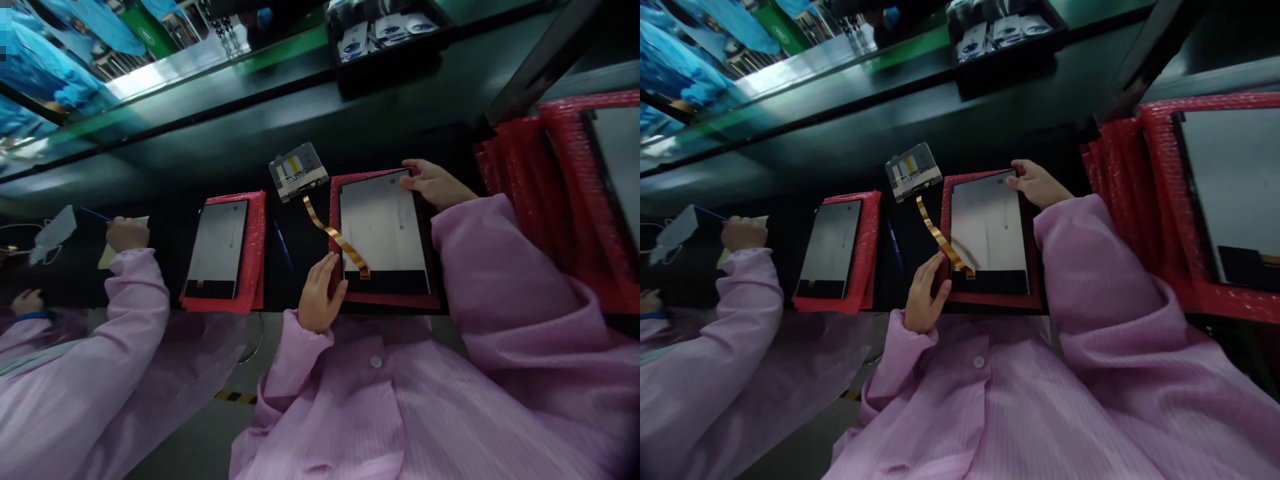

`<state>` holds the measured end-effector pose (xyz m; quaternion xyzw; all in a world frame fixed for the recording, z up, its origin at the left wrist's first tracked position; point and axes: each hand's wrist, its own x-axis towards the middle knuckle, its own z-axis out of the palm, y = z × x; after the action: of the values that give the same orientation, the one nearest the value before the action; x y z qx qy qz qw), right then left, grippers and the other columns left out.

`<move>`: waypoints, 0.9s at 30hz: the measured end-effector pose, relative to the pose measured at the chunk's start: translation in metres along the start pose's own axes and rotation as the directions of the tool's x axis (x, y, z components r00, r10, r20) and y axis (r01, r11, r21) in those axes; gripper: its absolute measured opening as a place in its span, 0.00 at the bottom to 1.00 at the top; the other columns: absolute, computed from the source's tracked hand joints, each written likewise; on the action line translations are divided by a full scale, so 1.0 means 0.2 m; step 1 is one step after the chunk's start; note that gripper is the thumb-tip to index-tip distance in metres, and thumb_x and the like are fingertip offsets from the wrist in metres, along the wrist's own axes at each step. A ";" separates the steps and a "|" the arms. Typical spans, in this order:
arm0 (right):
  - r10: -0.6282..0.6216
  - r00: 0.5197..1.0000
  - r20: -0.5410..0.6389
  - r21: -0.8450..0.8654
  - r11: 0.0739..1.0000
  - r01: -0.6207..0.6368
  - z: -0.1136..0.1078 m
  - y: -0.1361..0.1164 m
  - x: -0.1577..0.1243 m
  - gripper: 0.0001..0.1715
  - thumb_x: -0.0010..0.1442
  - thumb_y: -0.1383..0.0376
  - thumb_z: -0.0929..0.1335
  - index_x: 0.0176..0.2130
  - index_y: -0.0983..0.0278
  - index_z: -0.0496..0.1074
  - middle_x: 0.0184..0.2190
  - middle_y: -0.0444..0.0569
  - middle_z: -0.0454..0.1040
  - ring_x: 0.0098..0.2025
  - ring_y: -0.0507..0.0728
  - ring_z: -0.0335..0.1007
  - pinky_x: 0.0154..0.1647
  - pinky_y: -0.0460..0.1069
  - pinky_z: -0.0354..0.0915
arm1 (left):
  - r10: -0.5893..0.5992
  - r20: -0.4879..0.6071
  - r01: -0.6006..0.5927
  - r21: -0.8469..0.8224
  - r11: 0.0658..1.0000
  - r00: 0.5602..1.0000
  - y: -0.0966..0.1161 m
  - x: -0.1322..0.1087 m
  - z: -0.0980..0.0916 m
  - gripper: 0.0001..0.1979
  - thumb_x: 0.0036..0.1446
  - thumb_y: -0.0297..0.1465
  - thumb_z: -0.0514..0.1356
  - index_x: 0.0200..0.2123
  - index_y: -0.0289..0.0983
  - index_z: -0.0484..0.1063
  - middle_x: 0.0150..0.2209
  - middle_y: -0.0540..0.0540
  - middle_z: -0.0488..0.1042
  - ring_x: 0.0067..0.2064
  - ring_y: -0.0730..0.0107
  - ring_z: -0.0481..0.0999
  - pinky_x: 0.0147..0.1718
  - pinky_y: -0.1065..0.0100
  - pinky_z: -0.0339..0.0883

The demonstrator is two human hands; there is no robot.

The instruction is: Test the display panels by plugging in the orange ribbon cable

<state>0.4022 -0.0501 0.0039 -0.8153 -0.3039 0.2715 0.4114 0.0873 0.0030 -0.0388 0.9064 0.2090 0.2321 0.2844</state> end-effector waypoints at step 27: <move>-0.508 0.857 0.086 -0.663 0.613 0.430 0.50 0.01 -0.85 0.14 0.67 0.63 0.57 0.37 0.65 0.67 0.33 0.48 0.71 0.28 0.55 0.69 0.24 0.49 0.61 | 0.045 0.021 -0.047 0.127 0.991 0.999 0.02 0.01 0.02 0.20 0.63 0.38 0.53 0.54 0.34 0.68 0.58 0.38 0.66 0.60 0.61 0.63 0.59 0.57 0.65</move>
<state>0.2191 -0.1232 -0.0168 -0.8119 -0.5589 -0.0168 0.1680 0.0930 -0.0007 -0.0389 0.9294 0.1999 0.2163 0.2223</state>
